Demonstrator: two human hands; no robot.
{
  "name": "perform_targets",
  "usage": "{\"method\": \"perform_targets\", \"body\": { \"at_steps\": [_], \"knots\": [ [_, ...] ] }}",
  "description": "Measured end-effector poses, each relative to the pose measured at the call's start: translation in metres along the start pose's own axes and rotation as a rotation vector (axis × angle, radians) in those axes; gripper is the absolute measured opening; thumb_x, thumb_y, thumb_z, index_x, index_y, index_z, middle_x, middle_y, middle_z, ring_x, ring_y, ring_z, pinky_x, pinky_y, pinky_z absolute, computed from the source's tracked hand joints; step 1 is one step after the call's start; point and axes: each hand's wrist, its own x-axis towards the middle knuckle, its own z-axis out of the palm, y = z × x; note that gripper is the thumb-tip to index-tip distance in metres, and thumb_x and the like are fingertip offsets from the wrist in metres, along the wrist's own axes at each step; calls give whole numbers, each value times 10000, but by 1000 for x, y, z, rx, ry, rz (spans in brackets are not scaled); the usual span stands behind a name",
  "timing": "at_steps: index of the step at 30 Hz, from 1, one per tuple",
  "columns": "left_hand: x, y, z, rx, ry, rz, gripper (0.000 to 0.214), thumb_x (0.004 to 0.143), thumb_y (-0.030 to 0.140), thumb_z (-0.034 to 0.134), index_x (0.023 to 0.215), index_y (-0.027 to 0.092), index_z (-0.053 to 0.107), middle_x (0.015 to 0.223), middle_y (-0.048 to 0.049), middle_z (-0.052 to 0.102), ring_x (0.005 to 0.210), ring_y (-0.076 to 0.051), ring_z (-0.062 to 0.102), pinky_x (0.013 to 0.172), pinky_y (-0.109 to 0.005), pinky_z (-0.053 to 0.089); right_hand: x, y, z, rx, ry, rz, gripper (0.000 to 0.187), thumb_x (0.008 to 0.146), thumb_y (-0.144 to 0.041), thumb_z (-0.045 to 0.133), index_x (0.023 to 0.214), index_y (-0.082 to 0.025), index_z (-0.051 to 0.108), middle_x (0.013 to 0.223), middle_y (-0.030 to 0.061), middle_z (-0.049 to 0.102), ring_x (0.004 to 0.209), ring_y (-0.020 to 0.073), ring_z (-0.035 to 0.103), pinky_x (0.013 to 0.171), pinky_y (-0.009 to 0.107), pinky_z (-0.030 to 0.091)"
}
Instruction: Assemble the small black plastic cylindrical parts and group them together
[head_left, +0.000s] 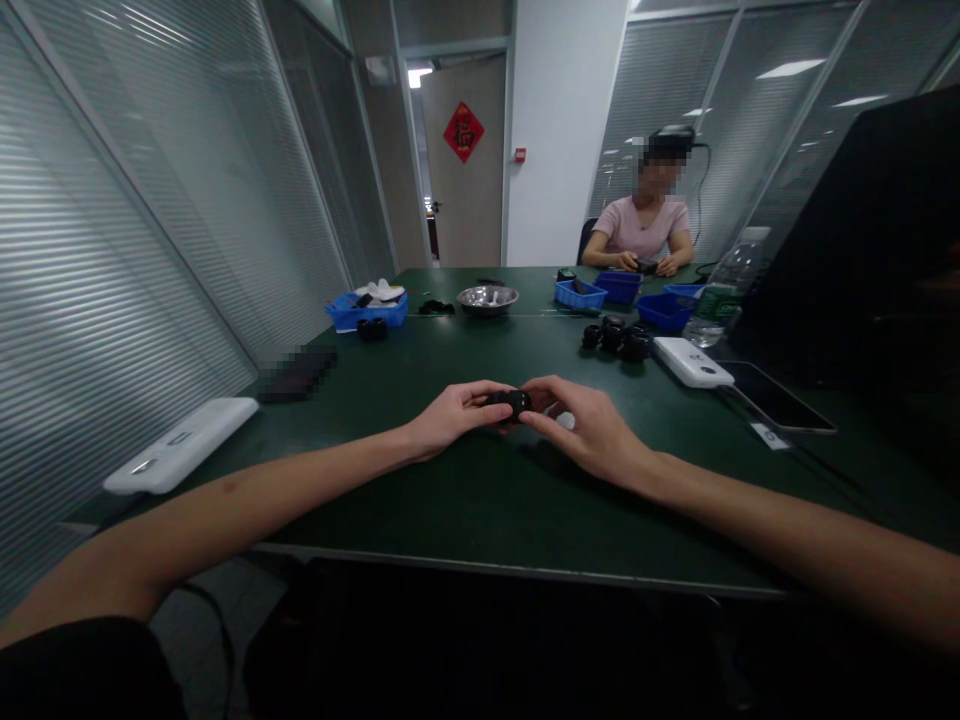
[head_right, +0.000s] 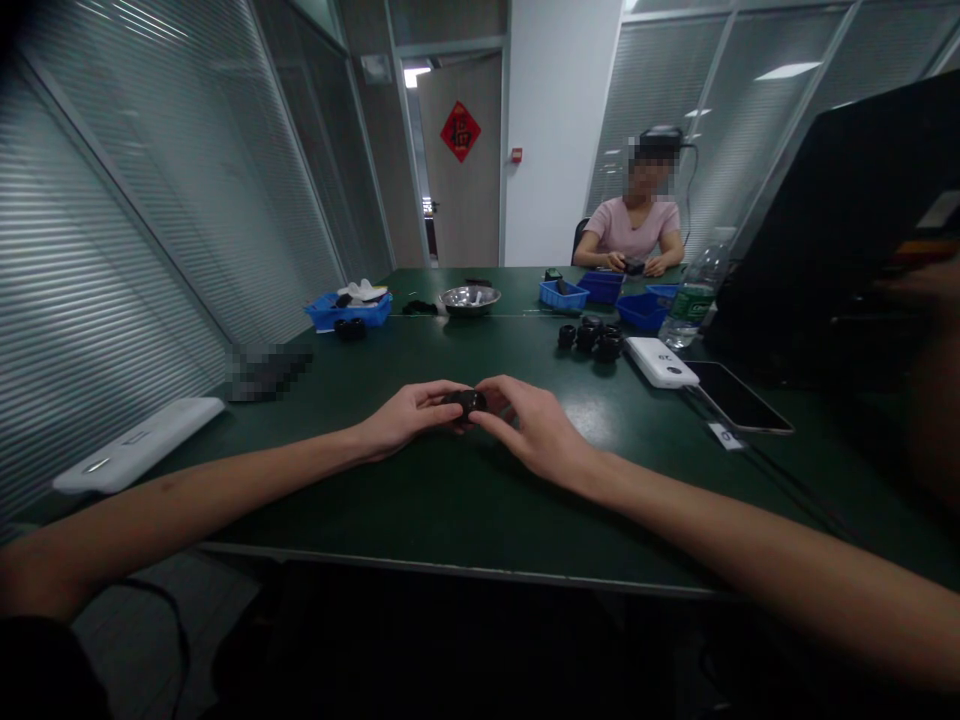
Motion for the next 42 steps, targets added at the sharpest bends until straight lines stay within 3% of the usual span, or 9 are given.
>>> {"method": "perform_targets", "body": {
  "at_steps": [5, 10, 16, 19, 22, 28, 34, 39, 42],
  "knots": [
    [0, -1, 0, -5, 18, -5, 461, 837, 320, 831, 1227, 116, 694, 1176, -143, 718, 948, -190, 709, 885, -360, 570, 1, -1, 0, -17, 11, -114, 294, 954, -270, 670, 1237, -223, 605, 1224, 106, 650, 992, 237, 680, 813, 400, 613],
    [1, 1, 0, 8, 41, 4, 463, 823, 314, 840, 1217, 119, 696, 1201, -145, 715, 975, -197, 705, 912, -377, 570, 1, 1, 1, 6, 17, 22, 331, 968, -392, 670, 1234, -207, 600, 1072, 83, 713, 923, 233, 699, 783, 397, 615],
    [1, 0, 0, 6, 32, -7, 485, 831, 326, 834, 1240, 116, 678, 1194, -146, 708, 962, -195, 711, 891, -366, 573, 1, 1, 0, -23, -13, -102, 295, 952, -234, 661, 1239, -221, 595, 1219, 100, 646, 972, 227, 678, 824, 394, 605],
    [1, 1, 0, 33, 46, -2, 484, 836, 315, 827, 1249, 117, 670, 1194, -143, 709, 947, -186, 709, 892, -360, 566, 1, 0, 0, -10, 10, -62, 360, 941, -314, 699, 1267, -220, 578, 1206, 100, 658, 1020, 247, 673, 811, 388, 607],
    [0, 1, 0, 43, 38, -3, 458, 842, 286, 820, 1245, 127, 674, 1215, -138, 703, 978, -188, 704, 921, -370, 559, 1, 0, 0, -9, -12, 27, 349, 960, -387, 682, 1246, -209, 592, 1075, 79, 703, 909, 232, 692, 777, 392, 605],
    [0, 1, 0, 21, 31, 0, 431, 851, 265, 807, 1236, 124, 673, 1215, -132, 703, 970, -187, 708, 922, -380, 557, 1, 0, 0, -27, -10, -85, 345, 938, -272, 688, 1265, -212, 597, 1228, 112, 651, 993, 242, 676, 804, 393, 600],
    [0, 2, 1, 37, 37, -5, 440, 844, 260, 811, 1239, 129, 673, 1226, -128, 701, 1029, -198, 691, 951, -378, 546, 1, 2, 0, -17, -17, 38, 300, 976, -395, 663, 1200, -198, 625, 1023, 70, 714, 854, 211, 687, 752, 366, 587],
    [-1, 4, 4, 20, 61, -30, 465, 806, 283, 842, 1209, 130, 668, 1184, -113, 711, 958, -194, 701, 934, -387, 550, 2, 3, 0, -42, 1, -82, 324, 929, -302, 719, 1218, -198, 614, 1161, 100, 669, 943, 228, 670, 794, 382, 585],
    [-2, 6, 5, 67, 78, -23, 465, 818, 281, 830, 1229, 140, 666, 1173, -105, 714, 948, -186, 699, 947, -387, 540, 2, 3, 1, -19, 16, -34, 399, 916, -361, 738, 1254, -203, 597, 1172, 105, 674, 999, 250, 670, 789, 393, 592]
  ]
}}
